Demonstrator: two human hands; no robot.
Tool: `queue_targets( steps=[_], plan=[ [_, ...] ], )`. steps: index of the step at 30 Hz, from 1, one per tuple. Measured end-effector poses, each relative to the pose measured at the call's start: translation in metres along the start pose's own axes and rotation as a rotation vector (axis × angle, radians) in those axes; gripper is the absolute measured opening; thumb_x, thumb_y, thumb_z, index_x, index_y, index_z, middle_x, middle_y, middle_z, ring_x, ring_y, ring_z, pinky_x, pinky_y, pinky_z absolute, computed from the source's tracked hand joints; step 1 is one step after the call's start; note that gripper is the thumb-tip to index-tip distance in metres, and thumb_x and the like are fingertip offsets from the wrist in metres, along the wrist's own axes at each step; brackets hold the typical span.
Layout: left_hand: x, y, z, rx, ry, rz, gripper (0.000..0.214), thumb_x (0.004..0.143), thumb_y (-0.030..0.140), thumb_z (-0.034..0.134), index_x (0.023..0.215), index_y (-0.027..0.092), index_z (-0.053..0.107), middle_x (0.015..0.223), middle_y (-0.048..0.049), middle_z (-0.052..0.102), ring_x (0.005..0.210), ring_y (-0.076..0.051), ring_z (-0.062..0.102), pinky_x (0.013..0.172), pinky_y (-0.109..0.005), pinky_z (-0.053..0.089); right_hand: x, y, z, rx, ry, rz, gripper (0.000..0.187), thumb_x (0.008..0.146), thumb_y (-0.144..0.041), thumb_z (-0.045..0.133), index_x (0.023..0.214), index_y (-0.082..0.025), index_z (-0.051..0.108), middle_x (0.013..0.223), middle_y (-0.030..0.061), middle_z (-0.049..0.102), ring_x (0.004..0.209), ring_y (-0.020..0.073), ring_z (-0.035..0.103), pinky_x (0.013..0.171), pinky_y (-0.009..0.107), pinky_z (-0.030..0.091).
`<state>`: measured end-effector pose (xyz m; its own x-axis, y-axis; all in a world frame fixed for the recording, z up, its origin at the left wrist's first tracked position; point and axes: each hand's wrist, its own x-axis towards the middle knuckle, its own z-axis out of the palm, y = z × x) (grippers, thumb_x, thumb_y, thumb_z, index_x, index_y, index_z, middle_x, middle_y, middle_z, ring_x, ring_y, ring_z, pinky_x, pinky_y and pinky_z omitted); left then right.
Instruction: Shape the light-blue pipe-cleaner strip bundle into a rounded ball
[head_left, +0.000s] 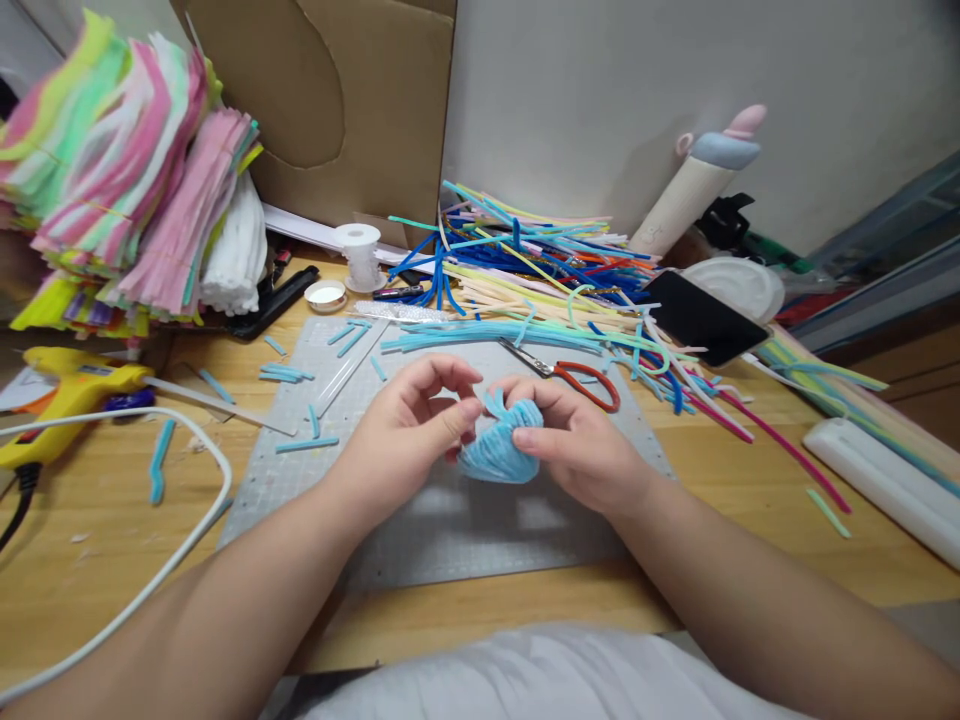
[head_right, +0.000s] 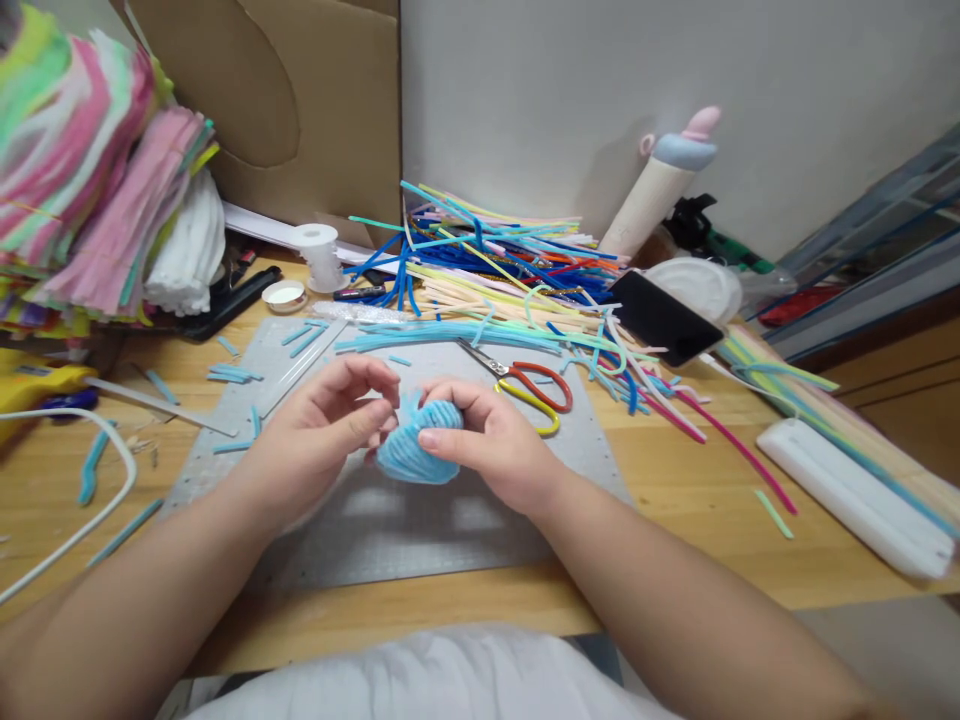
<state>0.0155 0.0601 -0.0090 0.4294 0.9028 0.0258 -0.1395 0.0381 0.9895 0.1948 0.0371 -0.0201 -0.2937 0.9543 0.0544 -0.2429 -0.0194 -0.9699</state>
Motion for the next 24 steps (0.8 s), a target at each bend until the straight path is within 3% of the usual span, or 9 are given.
queue_targets(
  steps=[4, 7, 9, 12, 16, 20, 22, 24],
  plan=[
    [-0.002, 0.003, -0.004, 0.35, -0.124, 0.228, 0.01, 0.08, 0.022, 0.064, 0.089, 0.018, 0.063, 0.095, -0.0037, 0.055, 0.081, -0.013, 0.055, 0.068, -0.024, 0.046, 0.0, -0.002, 0.001, 0.297, -0.126, 0.254, 0.019, 0.069, -0.027, 0.073, 0.076, -0.016, 0.059, 0.07, -0.002, 0.052, 0.06, 0.0094, 0.049, 0.058, 0.021, 0.04],
    [-0.003, 0.005, -0.005, 0.6, -0.142, 0.404, 0.004, 0.081, 0.016, 0.061, 0.084, 0.016, 0.063, 0.09, -0.0038, 0.057, 0.083, -0.013, 0.055, 0.072, -0.025, 0.044, 0.0, 0.001, 0.001, 0.355, -0.191, 0.384, 0.024, 0.068, -0.03, 0.072, 0.078, -0.014, 0.057, 0.068, -0.0005, 0.054, 0.058, 0.0099, 0.05, 0.055, 0.021, 0.04],
    [-0.005, 0.007, -0.005, 0.69, -0.149, 0.505, 0.005, 0.082, 0.012, 0.059, 0.082, 0.016, 0.062, 0.082, -0.0023, 0.061, 0.08, -0.013, 0.056, 0.074, -0.025, 0.044, 0.001, 0.003, 0.0, 0.356, -0.183, 0.397, 0.026, 0.071, -0.034, 0.07, 0.086, -0.015, 0.057, 0.074, 0.0011, 0.056, 0.062, 0.0119, 0.054, 0.059, 0.023, 0.043],
    [-0.007, 0.009, -0.004, 0.734, -0.025, 0.528, 0.006, 0.081, 0.012, 0.058, 0.079, 0.016, 0.061, 0.074, 0.0002, 0.062, 0.073, -0.011, 0.056, 0.071, -0.024, 0.043, 0.002, 0.007, -0.001, 0.301, -0.127, 0.225, 0.042, 0.074, -0.044, 0.068, 0.109, -0.023, 0.054, 0.103, 0.0048, 0.058, 0.085, 0.0174, 0.059, 0.075, 0.031, 0.049],
    [-0.007, 0.008, -0.003, 0.637, 0.244, 0.318, 0.004, 0.079, 0.017, 0.059, 0.076, 0.017, 0.061, 0.068, 0.0022, 0.06, 0.065, -0.01, 0.052, 0.063, -0.023, 0.042, 0.002, 0.012, -0.003, -0.088, -0.139, -0.08, 0.078, 0.066, -0.056, 0.073, 0.133, -0.036, 0.038, 0.144, 0.0057, 0.032, 0.12, 0.0275, 0.047, 0.09, 0.041, 0.048],
    [-0.001, 0.002, -0.003, 0.48, 0.3, 0.104, 0.009, 0.077, 0.024, 0.06, 0.073, 0.016, 0.061, 0.065, 0.0025, 0.057, 0.061, -0.011, 0.05, 0.057, -0.022, 0.041, -0.002, 0.013, 0.002, -0.66, -0.122, -0.313, 0.092, 0.063, -0.042, 0.079, 0.14, -0.035, 0.029, 0.15, 0.008, 0.017, 0.14, 0.0314, 0.019, 0.107, 0.05, 0.032],
    [0.001, 0.0, -0.004, 0.463, 0.294, 0.063, 0.009, 0.076, 0.024, 0.058, 0.071, 0.016, 0.06, 0.063, 0.0033, 0.054, 0.059, -0.011, 0.049, 0.055, -0.022, 0.039, -0.004, 0.012, 0.004, -0.807, -0.115, -0.393, 0.087, 0.066, -0.031, 0.077, 0.14, -0.032, 0.03, 0.147, 0.0098, 0.021, 0.14, 0.03, 0.018, 0.111, 0.051, 0.024],
    [0.002, -0.001, -0.005, 0.51, 0.291, 0.05, 0.007, 0.074, 0.02, 0.056, 0.068, 0.017, 0.057, 0.06, 0.0046, 0.051, 0.057, -0.01, 0.047, 0.053, -0.022, 0.037, -0.005, 0.012, 0.005, -0.81, -0.112, -0.428, 0.077, 0.071, -0.024, 0.07, 0.138, -0.03, 0.033, 0.142, 0.0101, 0.031, 0.136, 0.0281, 0.029, 0.111, 0.049, 0.026]
  ],
)
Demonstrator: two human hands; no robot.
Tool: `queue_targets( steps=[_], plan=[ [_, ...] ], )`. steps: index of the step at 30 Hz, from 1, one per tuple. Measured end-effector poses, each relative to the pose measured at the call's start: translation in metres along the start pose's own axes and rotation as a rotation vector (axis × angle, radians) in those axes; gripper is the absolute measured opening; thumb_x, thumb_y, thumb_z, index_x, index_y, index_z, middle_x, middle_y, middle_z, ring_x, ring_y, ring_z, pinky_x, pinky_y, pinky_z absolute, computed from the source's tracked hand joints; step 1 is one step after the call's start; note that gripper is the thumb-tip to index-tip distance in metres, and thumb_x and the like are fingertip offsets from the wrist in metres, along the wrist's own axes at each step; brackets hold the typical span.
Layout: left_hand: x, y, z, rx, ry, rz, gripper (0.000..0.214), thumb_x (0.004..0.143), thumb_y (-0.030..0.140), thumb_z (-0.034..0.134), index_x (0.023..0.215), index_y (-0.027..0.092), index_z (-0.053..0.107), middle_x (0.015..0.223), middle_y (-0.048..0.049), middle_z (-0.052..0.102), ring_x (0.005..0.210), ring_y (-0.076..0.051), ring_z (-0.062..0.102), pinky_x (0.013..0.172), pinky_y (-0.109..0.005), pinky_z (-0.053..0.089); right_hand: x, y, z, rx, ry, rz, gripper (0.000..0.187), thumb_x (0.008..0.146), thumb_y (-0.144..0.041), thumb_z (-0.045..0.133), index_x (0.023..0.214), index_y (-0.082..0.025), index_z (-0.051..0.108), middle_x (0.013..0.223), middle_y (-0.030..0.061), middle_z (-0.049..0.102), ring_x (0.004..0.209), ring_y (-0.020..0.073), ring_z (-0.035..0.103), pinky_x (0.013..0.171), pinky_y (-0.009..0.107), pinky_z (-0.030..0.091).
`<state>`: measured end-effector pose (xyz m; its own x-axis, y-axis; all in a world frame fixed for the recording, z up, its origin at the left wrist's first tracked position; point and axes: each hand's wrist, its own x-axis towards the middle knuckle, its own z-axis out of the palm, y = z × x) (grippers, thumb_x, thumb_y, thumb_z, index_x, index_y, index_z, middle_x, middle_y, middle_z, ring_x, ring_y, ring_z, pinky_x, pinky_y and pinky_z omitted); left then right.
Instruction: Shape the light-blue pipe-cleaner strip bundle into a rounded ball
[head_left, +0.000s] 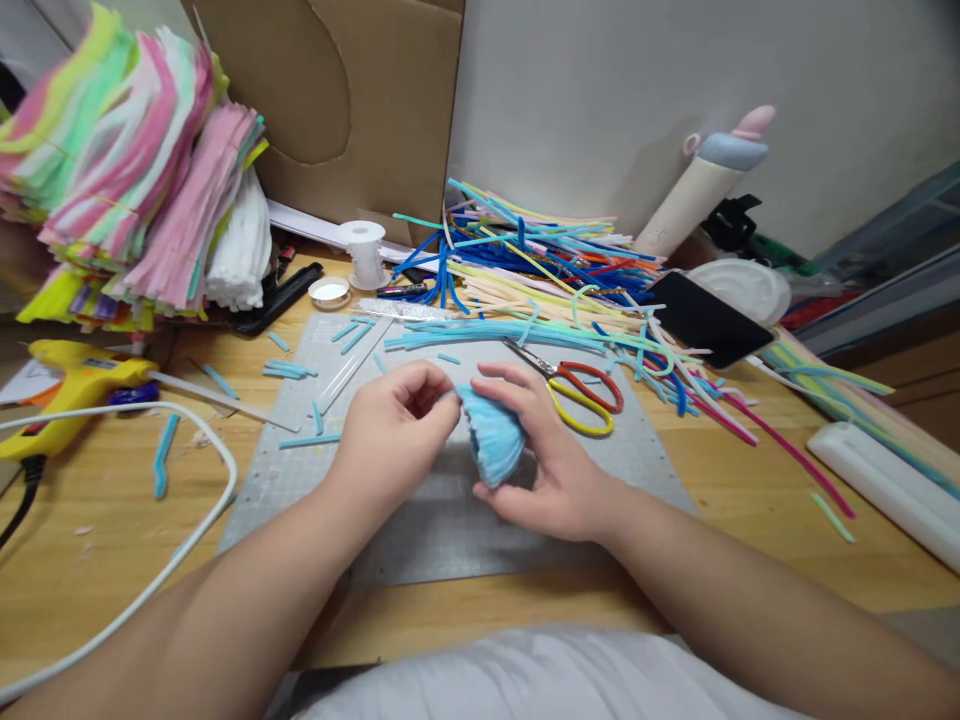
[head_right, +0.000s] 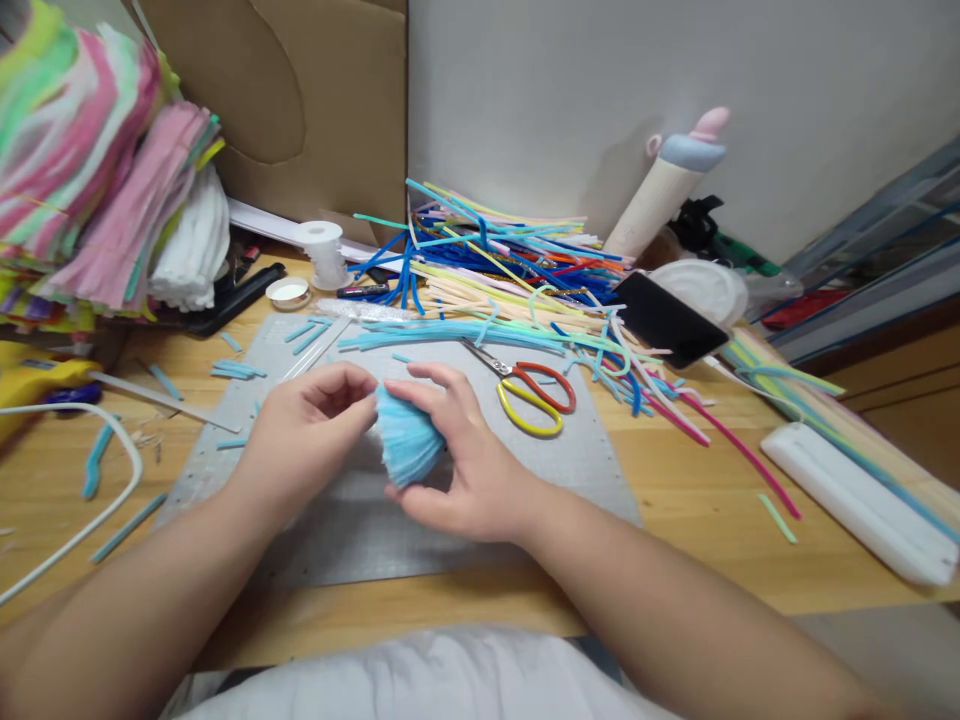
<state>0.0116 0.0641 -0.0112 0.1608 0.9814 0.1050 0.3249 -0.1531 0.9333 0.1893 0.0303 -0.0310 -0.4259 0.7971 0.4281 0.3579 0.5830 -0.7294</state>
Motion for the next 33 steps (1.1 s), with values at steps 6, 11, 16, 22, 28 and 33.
queue_targets(
  steps=[6, 11, 16, 22, 28, 33],
  plan=[
    [0.002, 0.0, -0.006, 0.286, -0.146, 0.048, 0.015, 0.07, 0.016, 0.053, 0.056, 0.018, 0.048, 0.05, 0.0068, 0.043, 0.051, -0.009, 0.041, 0.048, -0.022, 0.029, 0.0, 0.003, -0.005, 0.192, 0.146, 0.138, 0.042, 0.086, -0.036, 0.056, 0.127, -0.028, 0.05, 0.124, 0.006, 0.054, 0.112, 0.024, 0.052, 0.093, 0.038, 0.045],
    [0.002, -0.001, -0.005, 0.371, -0.196, 0.07, 0.015, 0.076, 0.026, 0.056, 0.066, 0.019, 0.064, 0.057, 0.0049, 0.06, 0.054, -0.01, 0.05, 0.053, -0.023, 0.034, 0.006, 0.001, -0.008, 0.39, 0.237, 0.34, 0.034, 0.085, -0.045, 0.057, 0.112, -0.025, 0.059, 0.105, 0.0043, 0.061, 0.088, 0.0188, 0.06, 0.072, 0.03, 0.051],
    [0.0, -0.001, 0.0, 0.277, -0.137, 0.013, 0.012, 0.073, 0.024, 0.057, 0.068, 0.018, 0.066, 0.061, 0.0034, 0.063, 0.056, -0.01, 0.051, 0.055, -0.021, 0.037, 0.007, -0.001, -0.006, 0.746, 0.22, 0.538, 0.034, 0.086, -0.051, 0.053, 0.108, -0.024, 0.055, 0.067, -0.0026, 0.052, 0.049, 0.0111, 0.049, 0.035, 0.019, 0.039],
    [0.002, -0.002, 0.0, 0.099, -0.15, -0.159, 0.009, 0.067, 0.023, 0.058, 0.063, 0.016, 0.061, 0.055, 0.0038, 0.055, 0.05, -0.009, 0.045, 0.048, -0.021, 0.033, 0.008, -0.001, -0.002, 0.874, 0.193, 0.532, 0.045, 0.086, -0.057, 0.05, 0.117, -0.026, 0.046, 0.09, 0.0016, 0.055, 0.056, 0.0114, 0.054, 0.038, 0.022, 0.046],
    [0.006, -0.002, -0.003, -0.163, -0.181, -0.387, 0.013, 0.064, 0.024, 0.057, 0.055, 0.017, 0.053, 0.048, 0.0038, 0.053, 0.044, -0.008, 0.04, 0.047, -0.022, 0.032, 0.005, 0.007, -0.01, 0.151, 0.16, 0.037, 0.088, 0.066, -0.056, 0.074, 0.139, -0.039, 0.027, 0.145, 0.0069, 0.026, 0.123, 0.0298, 0.044, 0.096, 0.048, 0.046],
    [0.005, 0.004, -0.003, -0.285, -0.352, -0.382, 0.011, 0.062, 0.022, 0.058, 0.055, 0.017, 0.053, 0.048, 0.0043, 0.052, 0.046, -0.009, 0.042, 0.05, -0.022, 0.033, 0.008, 0.008, -0.024, -0.304, 0.037, -0.155, 0.056, 0.079, -0.026, 0.068, 0.128, -0.038, 0.045, 0.142, 0.0062, 0.031, 0.134, 0.0311, 0.031, 0.109, 0.054, 0.029]
  ],
)
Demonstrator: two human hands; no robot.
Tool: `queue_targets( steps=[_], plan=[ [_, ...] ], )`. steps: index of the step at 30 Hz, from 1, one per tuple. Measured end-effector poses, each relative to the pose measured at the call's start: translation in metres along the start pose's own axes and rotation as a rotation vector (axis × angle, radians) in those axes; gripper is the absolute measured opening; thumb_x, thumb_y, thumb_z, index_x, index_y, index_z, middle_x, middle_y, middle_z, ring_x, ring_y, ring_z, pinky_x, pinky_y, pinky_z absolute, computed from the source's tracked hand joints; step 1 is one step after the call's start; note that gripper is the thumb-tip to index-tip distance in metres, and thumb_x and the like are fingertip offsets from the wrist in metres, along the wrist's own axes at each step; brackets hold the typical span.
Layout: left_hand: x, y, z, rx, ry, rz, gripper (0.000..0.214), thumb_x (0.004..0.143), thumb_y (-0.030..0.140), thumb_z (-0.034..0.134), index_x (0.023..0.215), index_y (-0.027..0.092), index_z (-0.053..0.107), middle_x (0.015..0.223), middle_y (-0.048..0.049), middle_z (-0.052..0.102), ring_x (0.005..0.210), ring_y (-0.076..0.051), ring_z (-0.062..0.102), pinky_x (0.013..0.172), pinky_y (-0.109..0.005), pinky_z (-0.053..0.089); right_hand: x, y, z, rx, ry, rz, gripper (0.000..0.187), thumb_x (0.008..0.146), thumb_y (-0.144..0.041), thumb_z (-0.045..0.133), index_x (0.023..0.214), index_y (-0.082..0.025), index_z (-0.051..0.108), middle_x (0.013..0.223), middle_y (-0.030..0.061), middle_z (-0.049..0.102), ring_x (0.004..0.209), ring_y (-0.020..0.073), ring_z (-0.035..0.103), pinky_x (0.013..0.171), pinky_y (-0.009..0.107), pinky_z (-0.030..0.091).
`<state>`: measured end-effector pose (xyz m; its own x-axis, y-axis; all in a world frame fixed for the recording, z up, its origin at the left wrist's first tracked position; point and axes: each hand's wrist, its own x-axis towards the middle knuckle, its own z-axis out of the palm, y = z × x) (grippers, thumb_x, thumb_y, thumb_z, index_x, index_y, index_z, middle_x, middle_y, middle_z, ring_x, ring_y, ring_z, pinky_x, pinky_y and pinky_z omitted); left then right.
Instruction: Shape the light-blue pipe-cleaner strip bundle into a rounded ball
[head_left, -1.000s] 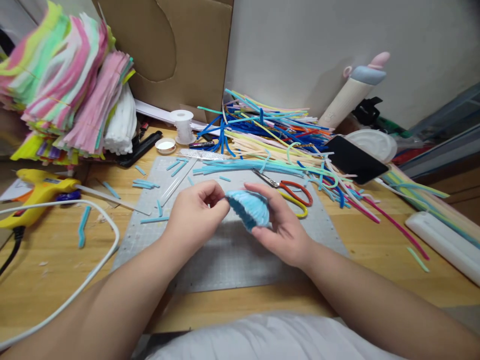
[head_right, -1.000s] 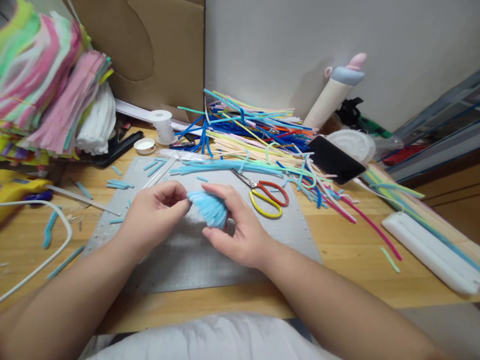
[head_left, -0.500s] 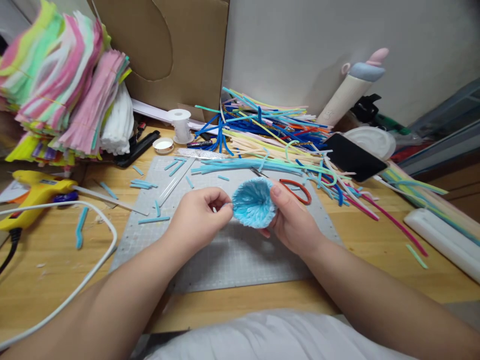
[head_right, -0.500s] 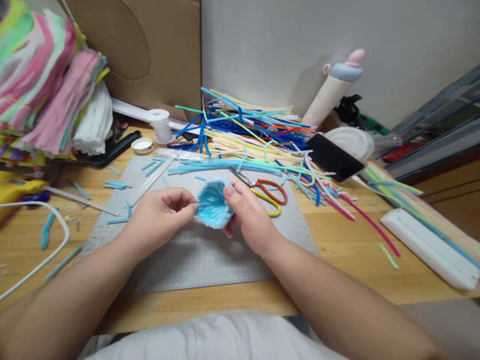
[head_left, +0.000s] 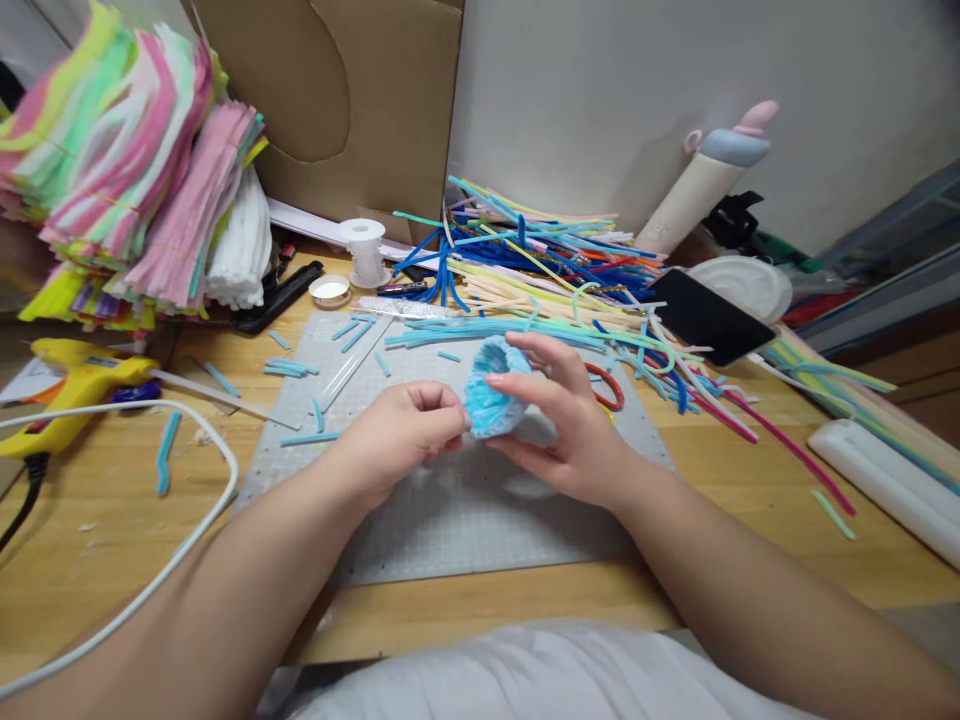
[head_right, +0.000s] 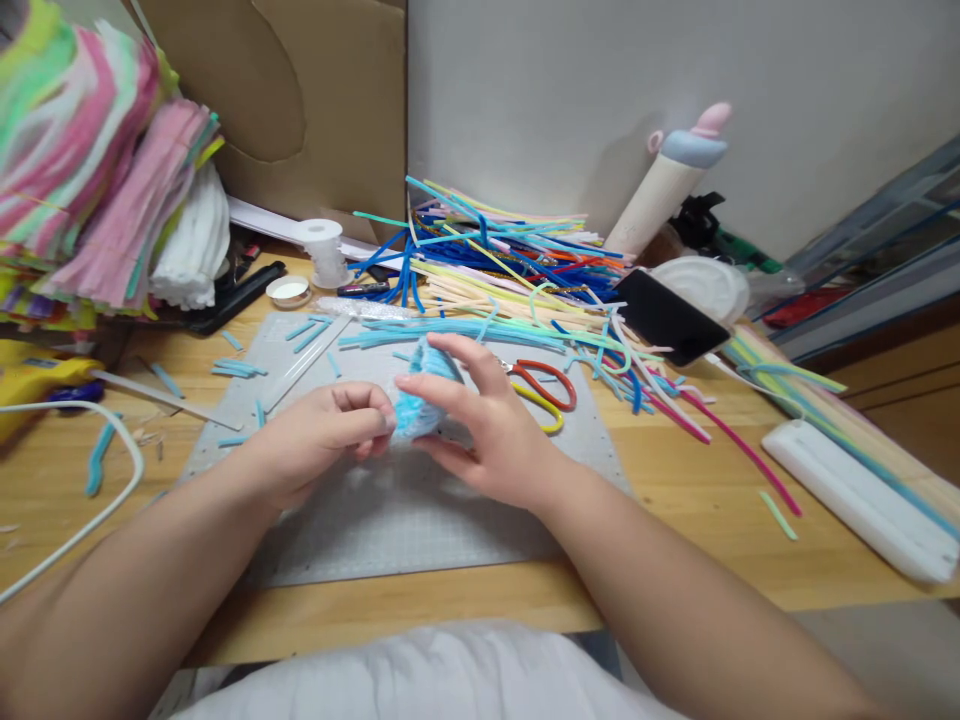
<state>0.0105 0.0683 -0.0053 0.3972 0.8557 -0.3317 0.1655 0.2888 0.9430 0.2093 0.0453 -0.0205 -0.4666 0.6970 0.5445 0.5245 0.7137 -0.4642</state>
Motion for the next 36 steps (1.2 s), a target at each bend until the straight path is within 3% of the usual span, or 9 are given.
queue_targets(
  steps=[5, 10, 15, 19, 22, 25, 29, 33, 36],
  plan=[
    [-0.004, 0.003, -0.004, -0.015, -0.127, 0.089, 0.006, 0.064, 0.018, 0.058, 0.059, 0.018, 0.054, 0.054, 0.005, 0.052, 0.054, -0.009, 0.045, 0.056, -0.022, 0.034, 0.003, 0.002, -0.007, 0.027, 0.011, 0.01, 0.063, 0.073, -0.029, 0.072, 0.129, -0.034, 0.044, 0.132, 0.0087, 0.037, 0.126, 0.0296, 0.039, 0.105, 0.051, 0.036],
    [-0.008, 0.005, -0.008, 0.001, -0.251, 0.07, 0.004, 0.068, 0.021, 0.06, 0.065, 0.018, 0.058, 0.058, 0.0037, 0.054, 0.055, -0.01, 0.046, 0.055, -0.022, 0.034, 0.004, 0.001, -0.007, 0.171, 0.003, -0.029, 0.066, 0.073, -0.028, 0.072, 0.131, -0.033, 0.042, 0.133, 0.0084, 0.043, 0.126, 0.0287, 0.042, 0.103, 0.049, 0.037],
    [-0.009, 0.009, -0.009, 0.114, -0.264, 0.145, 0.014, 0.07, 0.026, 0.062, 0.064, 0.017, 0.054, 0.055, 0.005, 0.046, 0.051, -0.008, 0.039, 0.049, -0.021, 0.029, 0.003, 0.002, -0.009, 0.151, 0.017, 0.045, 0.065, 0.071, -0.037, 0.075, 0.129, -0.028, 0.048, 0.123, 0.0093, 0.053, 0.116, 0.0288, 0.049, 0.1, 0.047, 0.04],
    [-0.009, 0.01, -0.009, 0.168, -0.187, 0.223, 0.017, 0.073, 0.025, 0.061, 0.061, 0.017, 0.052, 0.054, 0.0058, 0.043, 0.05, -0.008, 0.036, 0.048, -0.021, 0.028, 0.003, -0.001, -0.007, 0.302, -0.037, 0.301, 0.05, 0.077, -0.041, 0.069, 0.121, -0.023, 0.053, 0.119, 0.0077, 0.058, 0.108, 0.0254, 0.056, 0.092, 0.041, 0.046],
    [-0.009, 0.01, -0.009, 0.254, -0.063, 0.318, 0.016, 0.074, 0.025, 0.06, 0.061, 0.017, 0.055, 0.056, 0.0048, 0.048, 0.053, -0.009, 0.041, 0.052, -0.022, 0.033, 0.004, -0.006, -0.001, 0.6, -0.065, 0.635, 0.045, 0.079, -0.046, 0.064, 0.116, -0.022, 0.052, 0.107, 0.0058, 0.061, 0.083, 0.0191, 0.064, 0.063, 0.03, 0.056],
    [-0.01, 0.01, -0.009, 0.394, 0.049, 0.416, 0.015, 0.076, 0.026, 0.059, 0.063, 0.018, 0.058, 0.061, 0.0028, 0.056, 0.06, -0.012, 0.049, 0.057, -0.023, 0.037, 0.005, -0.01, 0.005, 0.945, -0.127, 0.885, 0.041, 0.081, -0.049, 0.06, 0.109, -0.021, 0.052, 0.081, 0.0017, 0.064, 0.057, 0.0156, 0.063, 0.04, 0.024, 0.051],
    [-0.013, 0.01, -0.009, 0.593, 0.116, 0.578, 0.016, 0.081, 0.025, 0.057, 0.067, 0.018, 0.06, 0.065, 0.0023, 0.063, 0.062, -0.012, 0.054, 0.061, -0.024, 0.038, 0.005, -0.012, 0.006, 1.289, -0.268, 1.089, 0.035, 0.086, -0.05, 0.05, 0.098, -0.018, 0.055, 0.062, 0.0009, 0.063, 0.048, 0.0183, 0.066, 0.037, 0.023, 0.052],
    [-0.012, 0.007, -0.01, 0.875, 0.171, 0.828, 0.014, 0.083, 0.016, 0.054, 0.072, 0.019, 0.061, 0.069, 0.0016, 0.066, 0.068, -0.013, 0.058, 0.07, -0.027, 0.037, 0.004, -0.006, 0.005, 1.541, -0.461, 1.232, 0.044, 0.091, -0.054, 0.033, 0.102, -0.016, 0.053, 0.071, 0.0063, 0.068, 0.051, 0.0198, 0.069, 0.038, 0.022, 0.052],
    [-0.01, 0.002, -0.011, 1.078, 0.273, 0.93, 0.015, 0.086, 0.017, 0.051, 0.074, 0.02, 0.061, 0.074, -0.0005, 0.068, 0.073, -0.016, 0.06, 0.072, -0.031, 0.034, 0.003, 0.001, 0.007, 1.71, -0.627, 1.283, 0.06, 0.091, -0.06, 0.019, 0.102, -0.013, 0.053, 0.073, 0.0108, 0.07, 0.054, 0.0211, 0.071, 0.04, 0.023, 0.054]
  ],
)
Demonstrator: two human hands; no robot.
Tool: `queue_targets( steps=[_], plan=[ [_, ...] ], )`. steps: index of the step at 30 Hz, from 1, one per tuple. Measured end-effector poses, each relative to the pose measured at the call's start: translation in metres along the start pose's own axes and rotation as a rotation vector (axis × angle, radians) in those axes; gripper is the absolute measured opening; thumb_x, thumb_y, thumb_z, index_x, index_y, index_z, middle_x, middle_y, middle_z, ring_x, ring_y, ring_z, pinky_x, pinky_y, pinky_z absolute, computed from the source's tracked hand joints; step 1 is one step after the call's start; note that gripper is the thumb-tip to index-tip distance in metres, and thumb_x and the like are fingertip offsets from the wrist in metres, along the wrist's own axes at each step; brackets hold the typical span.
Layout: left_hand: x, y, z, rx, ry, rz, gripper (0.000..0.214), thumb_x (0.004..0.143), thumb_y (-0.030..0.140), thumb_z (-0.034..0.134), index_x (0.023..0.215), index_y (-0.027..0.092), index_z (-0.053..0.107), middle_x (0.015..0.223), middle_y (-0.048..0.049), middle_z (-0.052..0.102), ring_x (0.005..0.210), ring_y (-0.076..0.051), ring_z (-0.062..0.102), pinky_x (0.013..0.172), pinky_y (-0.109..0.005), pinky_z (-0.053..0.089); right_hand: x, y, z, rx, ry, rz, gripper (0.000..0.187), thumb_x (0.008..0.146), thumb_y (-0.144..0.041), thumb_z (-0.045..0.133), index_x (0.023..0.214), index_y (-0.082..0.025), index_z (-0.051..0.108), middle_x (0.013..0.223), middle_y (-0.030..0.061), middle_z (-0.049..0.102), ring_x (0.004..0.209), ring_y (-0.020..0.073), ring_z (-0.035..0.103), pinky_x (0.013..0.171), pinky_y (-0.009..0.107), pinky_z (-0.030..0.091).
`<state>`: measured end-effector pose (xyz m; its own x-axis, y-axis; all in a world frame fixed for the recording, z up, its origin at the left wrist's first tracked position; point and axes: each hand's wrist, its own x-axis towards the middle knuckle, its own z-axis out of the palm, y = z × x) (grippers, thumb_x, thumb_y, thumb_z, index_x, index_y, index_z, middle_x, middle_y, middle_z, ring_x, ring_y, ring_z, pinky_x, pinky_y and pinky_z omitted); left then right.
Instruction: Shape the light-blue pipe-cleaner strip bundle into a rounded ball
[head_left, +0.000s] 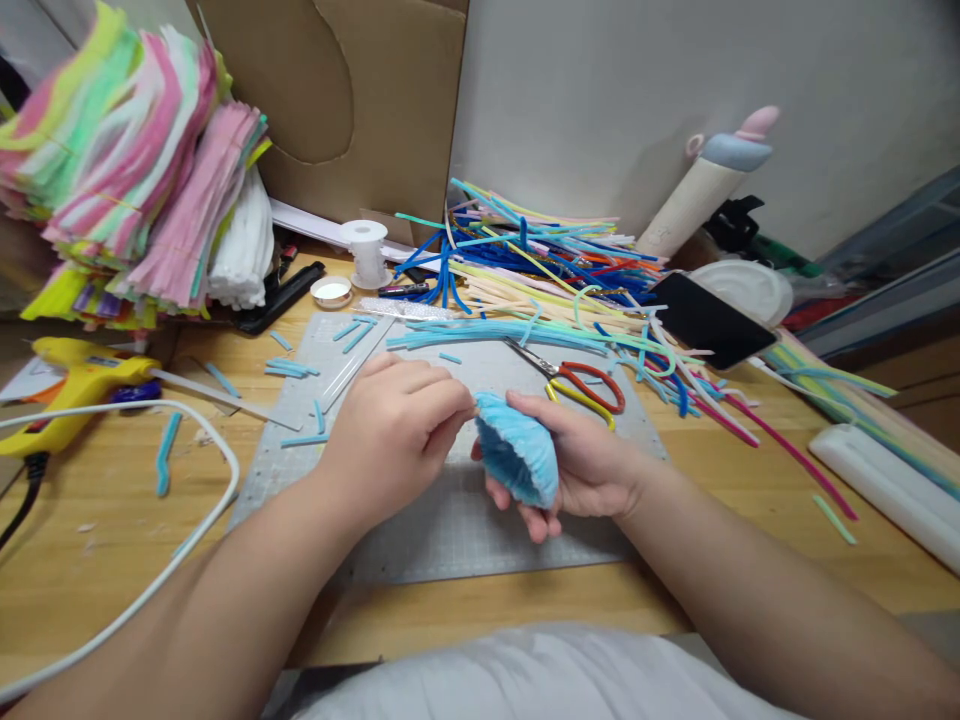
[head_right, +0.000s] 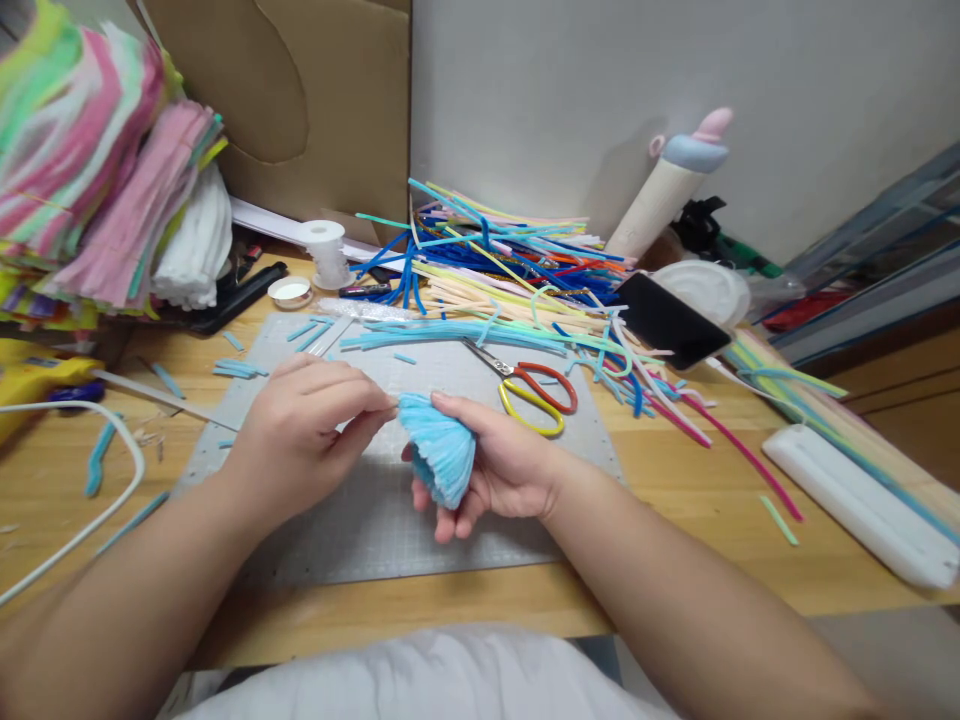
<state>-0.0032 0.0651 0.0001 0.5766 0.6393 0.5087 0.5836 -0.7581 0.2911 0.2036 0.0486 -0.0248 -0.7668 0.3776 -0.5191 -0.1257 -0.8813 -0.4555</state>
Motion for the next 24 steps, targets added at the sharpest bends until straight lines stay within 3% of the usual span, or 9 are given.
queue_targets(
  steps=[5, 8, 11, 13, 15, 18, 21, 22, 24],
  plan=[
    [-0.003, -0.004, 0.003, 0.177, 0.011, 0.086, 0.02, 0.088, 0.02, 0.049, 0.071, 0.021, 0.06, 0.072, -0.0016, 0.068, 0.07, -0.016, 0.058, 0.07, -0.033, 0.033, 0.005, -0.002, -0.008, 0.098, -0.136, 0.183, 0.076, 0.088, -0.065, 0.004, 0.098, -0.01, 0.055, 0.069, 0.0151, 0.07, 0.055, 0.0228, 0.071, 0.039, 0.025, 0.054],
    [-0.002, -0.004, 0.003, 0.085, -0.011, 0.164, 0.018, 0.085, 0.015, 0.05, 0.071, 0.02, 0.06, 0.07, -0.0008, 0.067, 0.069, -0.015, 0.057, 0.07, -0.032, 0.034, 0.004, -0.001, -0.009, 0.066, -0.158, 0.246, 0.082, 0.087, -0.067, 0.001, 0.094, -0.008, 0.059, 0.065, 0.0147, 0.069, 0.052, 0.0223, 0.07, 0.038, 0.025, 0.053],
    [0.001, 0.002, 0.003, -0.101, 0.043, 0.043, 0.015, 0.08, 0.014, 0.053, 0.067, 0.018, 0.058, 0.066, 0.0003, 0.064, 0.067, -0.014, 0.057, 0.071, -0.03, 0.037, 0.002, 0.002, -0.007, -0.032, -0.134, 0.22, 0.093, 0.08, -0.078, 0.003, 0.088, -0.006, 0.063, 0.062, 0.014, 0.068, 0.05, 0.0216, 0.068, 0.038, 0.026, 0.052],
    [0.003, 0.005, 0.004, -0.245, 0.061, -0.169, 0.013, 0.075, 0.014, 0.056, 0.063, 0.018, 0.057, 0.061, 0.0019, 0.061, 0.062, -0.012, 0.055, 0.067, -0.027, 0.039, 0.003, 0.004, -0.005, -0.082, -0.063, 0.107, 0.096, 0.076, -0.082, 0.006, 0.081, -0.006, 0.064, 0.062, 0.014, 0.068, 0.049, 0.0212, 0.068, 0.038, 0.025, 0.051],
    [0.004, 0.007, 0.007, -0.382, 0.037, -0.428, 0.011, 0.07, 0.016, 0.057, 0.06, 0.018, 0.055, 0.058, 0.0033, 0.058, 0.056, -0.011, 0.051, 0.058, -0.023, 0.038, 0.005, 0.007, -0.001, -0.091, 0.071, -0.113, 0.088, 0.08, -0.079, 0.012, 0.078, -0.008, 0.065, 0.063, 0.0124, 0.068, 0.051, 0.0202, 0.068, 0.042, 0.025, 0.051],
    [0.004, 0.005, 0.014, -0.549, 0.013, -0.743, 0.008, 0.065, 0.019, 0.057, 0.058, 0.018, 0.053, 0.054, 0.0042, 0.055, 0.05, -0.01, 0.046, 0.048, -0.021, 0.033, 0.009, 0.01, 0.008, -0.036, 0.185, -0.476, 0.067, 0.087, -0.07, 0.026, 0.096, -0.015, 0.064, 0.079, 0.0084, 0.072, 0.07, 0.0196, 0.071, 0.06, 0.029, 0.056],
    [0.003, 0.004, 0.021, -0.626, 0.044, -0.908, 0.009, 0.062, 0.02, 0.057, 0.055, 0.018, 0.052, 0.052, 0.0045, 0.054, 0.049, -0.009, 0.046, 0.046, -0.02, 0.033, 0.015, 0.016, 0.017, -0.015, 0.072, -0.641, 0.062, 0.076, -0.072, 0.048, 0.112, -0.022, 0.059, 0.109, 0.0077, 0.067, 0.1, 0.0234, 0.065, 0.084, 0.04, 0.053],
    [0.003, 0.005, 0.023, -0.63, 0.053, -0.93, 0.009, 0.062, 0.02, 0.057, 0.055, 0.017, 0.052, 0.052, 0.0045, 0.054, 0.048, -0.009, 0.046, 0.046, -0.02, 0.034, 0.018, 0.019, 0.019, -0.021, 0.076, -0.674, 0.058, 0.073, -0.066, 0.06, 0.111, -0.023, 0.059, 0.112, 0.0066, 0.066, 0.101, 0.0231, 0.064, 0.085, 0.04, 0.053],
    [0.002, 0.01, 0.027, -0.652, 0.05, -0.938, 0.008, 0.062, 0.02, 0.058, 0.056, 0.017, 0.053, 0.051, 0.0046, 0.055, 0.048, -0.009, 0.047, 0.046, -0.02, 0.034, 0.024, 0.024, 0.023, -0.006, 0.203, -0.738, 0.039, 0.069, -0.04, 0.077, 0.1, -0.022, 0.063, 0.099, 0.0025, 0.068, 0.088, 0.0179, 0.065, 0.075, 0.031, 0.053]
  ],
)
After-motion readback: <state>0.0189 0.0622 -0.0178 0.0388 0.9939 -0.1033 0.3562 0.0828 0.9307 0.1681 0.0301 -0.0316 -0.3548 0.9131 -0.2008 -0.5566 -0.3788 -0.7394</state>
